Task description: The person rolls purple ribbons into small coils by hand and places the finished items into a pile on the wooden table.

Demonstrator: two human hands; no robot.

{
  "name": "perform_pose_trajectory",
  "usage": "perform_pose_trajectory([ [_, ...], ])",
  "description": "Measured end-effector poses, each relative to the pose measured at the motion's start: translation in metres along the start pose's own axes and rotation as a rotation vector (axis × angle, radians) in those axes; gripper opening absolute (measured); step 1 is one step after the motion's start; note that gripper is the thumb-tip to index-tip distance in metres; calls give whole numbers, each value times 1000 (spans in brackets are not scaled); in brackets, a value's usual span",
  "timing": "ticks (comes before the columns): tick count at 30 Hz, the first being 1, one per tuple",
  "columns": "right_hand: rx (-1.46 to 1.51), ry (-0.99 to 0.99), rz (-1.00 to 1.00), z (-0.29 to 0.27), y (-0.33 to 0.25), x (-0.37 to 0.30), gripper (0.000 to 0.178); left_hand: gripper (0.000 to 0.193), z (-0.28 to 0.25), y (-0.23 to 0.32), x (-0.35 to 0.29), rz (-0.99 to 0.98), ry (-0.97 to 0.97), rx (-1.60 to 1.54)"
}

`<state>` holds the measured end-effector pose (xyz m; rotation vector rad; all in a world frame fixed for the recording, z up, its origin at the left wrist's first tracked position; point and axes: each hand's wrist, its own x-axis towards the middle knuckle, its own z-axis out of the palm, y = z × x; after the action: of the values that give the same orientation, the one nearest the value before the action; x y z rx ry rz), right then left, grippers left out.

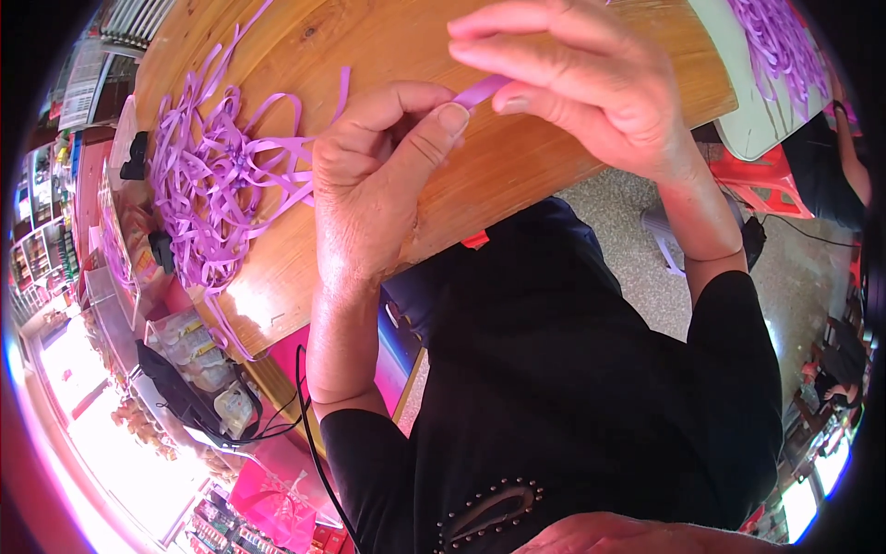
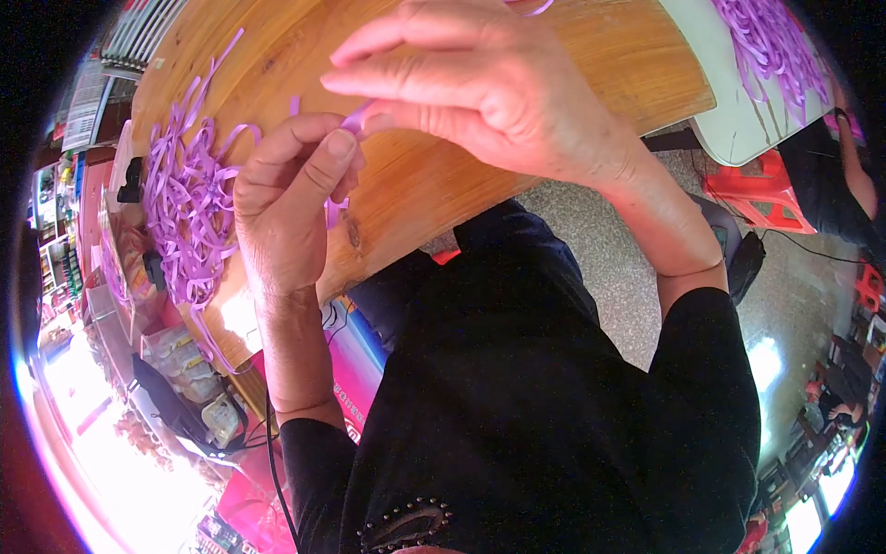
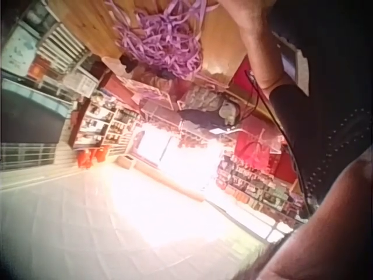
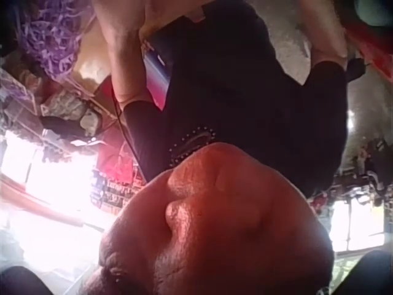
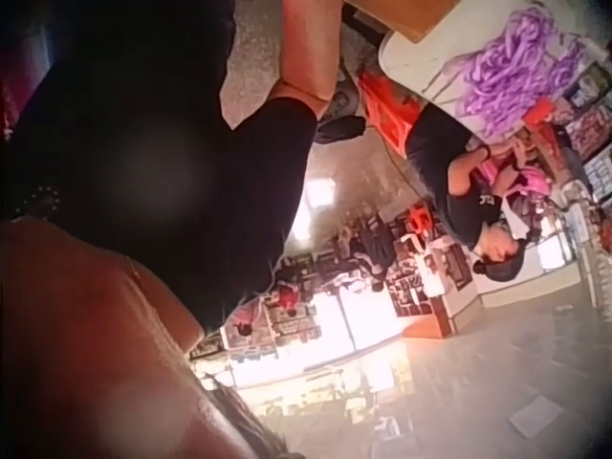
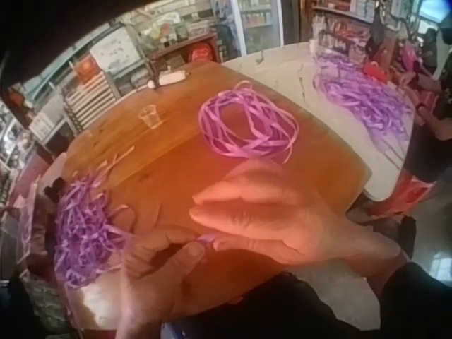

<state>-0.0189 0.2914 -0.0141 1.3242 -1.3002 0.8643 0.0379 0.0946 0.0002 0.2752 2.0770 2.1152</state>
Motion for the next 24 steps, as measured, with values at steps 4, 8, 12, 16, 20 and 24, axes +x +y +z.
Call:
perform_pose_trajectory([
  [4,232,49,263,9,-17,14,25,12,1,4,-2,6,4,4],
  [8,-47,-328,469,-9,-14,-8,20,10,0,9,1,-27,-20,43],
  [12,-162,-206,16,-4,-3,-23,19,9,-4,8,2,6,30,99],
  [16,175,-471,922,-14,-37,3,14,10,-9,-5,7,44,14,26],
  [20,1035,100,1443,-1,-51,-14,16,12,1,-20,7,-62,46,-302],
  [24,1033,249,1439,11,-54,-13,21,14,6,-30,7,-72,51,-494],
])
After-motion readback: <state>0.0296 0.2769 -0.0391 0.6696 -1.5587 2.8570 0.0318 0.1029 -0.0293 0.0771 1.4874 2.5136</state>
